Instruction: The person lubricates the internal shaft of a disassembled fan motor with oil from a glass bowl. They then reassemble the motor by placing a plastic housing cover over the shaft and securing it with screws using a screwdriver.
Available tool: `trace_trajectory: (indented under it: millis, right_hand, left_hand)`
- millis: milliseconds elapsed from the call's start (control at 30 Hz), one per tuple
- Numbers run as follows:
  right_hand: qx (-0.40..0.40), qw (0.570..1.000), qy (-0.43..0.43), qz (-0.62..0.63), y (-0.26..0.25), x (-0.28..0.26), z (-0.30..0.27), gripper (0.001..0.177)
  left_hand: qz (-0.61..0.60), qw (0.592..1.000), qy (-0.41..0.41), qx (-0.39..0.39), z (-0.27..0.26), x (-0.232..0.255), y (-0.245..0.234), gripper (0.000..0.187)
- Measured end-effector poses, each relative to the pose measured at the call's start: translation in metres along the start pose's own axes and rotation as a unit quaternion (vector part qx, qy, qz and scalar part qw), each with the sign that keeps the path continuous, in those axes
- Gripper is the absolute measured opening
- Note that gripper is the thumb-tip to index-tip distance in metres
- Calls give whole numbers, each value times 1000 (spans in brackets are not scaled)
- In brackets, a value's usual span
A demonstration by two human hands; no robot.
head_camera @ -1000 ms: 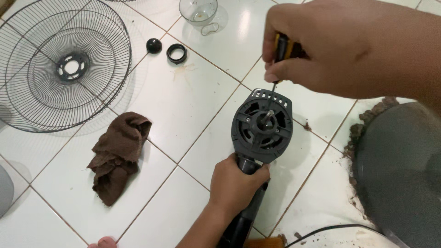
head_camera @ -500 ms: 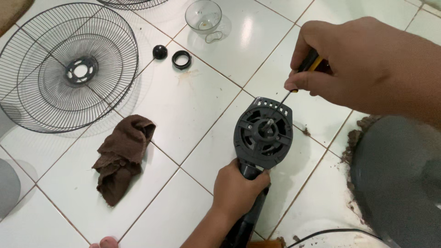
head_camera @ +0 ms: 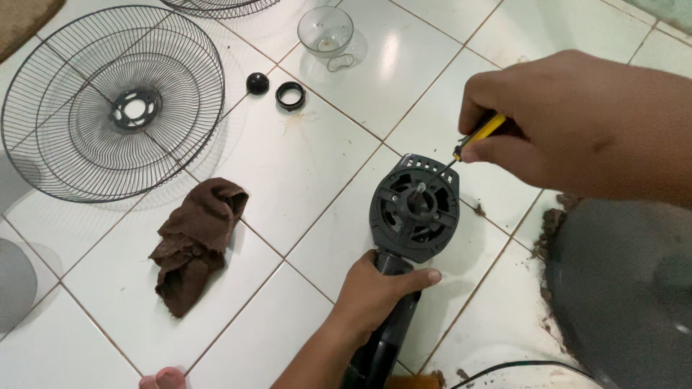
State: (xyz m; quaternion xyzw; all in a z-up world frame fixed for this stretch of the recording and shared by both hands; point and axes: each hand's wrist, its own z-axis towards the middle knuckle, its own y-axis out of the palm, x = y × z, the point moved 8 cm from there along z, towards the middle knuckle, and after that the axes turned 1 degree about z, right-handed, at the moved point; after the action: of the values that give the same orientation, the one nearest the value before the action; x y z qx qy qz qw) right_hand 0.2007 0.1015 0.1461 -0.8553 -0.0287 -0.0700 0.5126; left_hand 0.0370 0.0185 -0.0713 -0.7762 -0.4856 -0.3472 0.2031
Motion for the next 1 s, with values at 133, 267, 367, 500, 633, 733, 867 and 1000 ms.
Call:
trace_trajectory:
  millis: [133,267,367,500,633,733,867,1000]
  right_hand:
    - [5,998,19,-66,-1,1,5,28]
    - [39,998,-3,-53,19,17,26,30]
    - [137,981,-127,55,30,28,47,31]
    - [170,965,-158,119,53,51,63,29]
    - [140,974,-87,153,65,60,79,26]
    - [137,974,-102,150,68,48,93,22]
    - [201,943,-247,96,41,25,67,15]
    - [195,942,-272,18,18,-3,35,16]
  left_hand:
    - [111,991,-1,78,-7,8,-5,36]
    - [203,971,-13,124,-14,16,-5,36]
    - [207,970,2,126,-16,19,-3,34]
    - [195,973,-1,121,-17,17,-3,36]
    - [191,976,13,104,-13,17,-4,39]
    - [184,978,14,97,-10,13,-5,39]
    - [164,981,44,94,-8,12,-8,41]
    - [190,976,35,106,-9,13,-12,41]
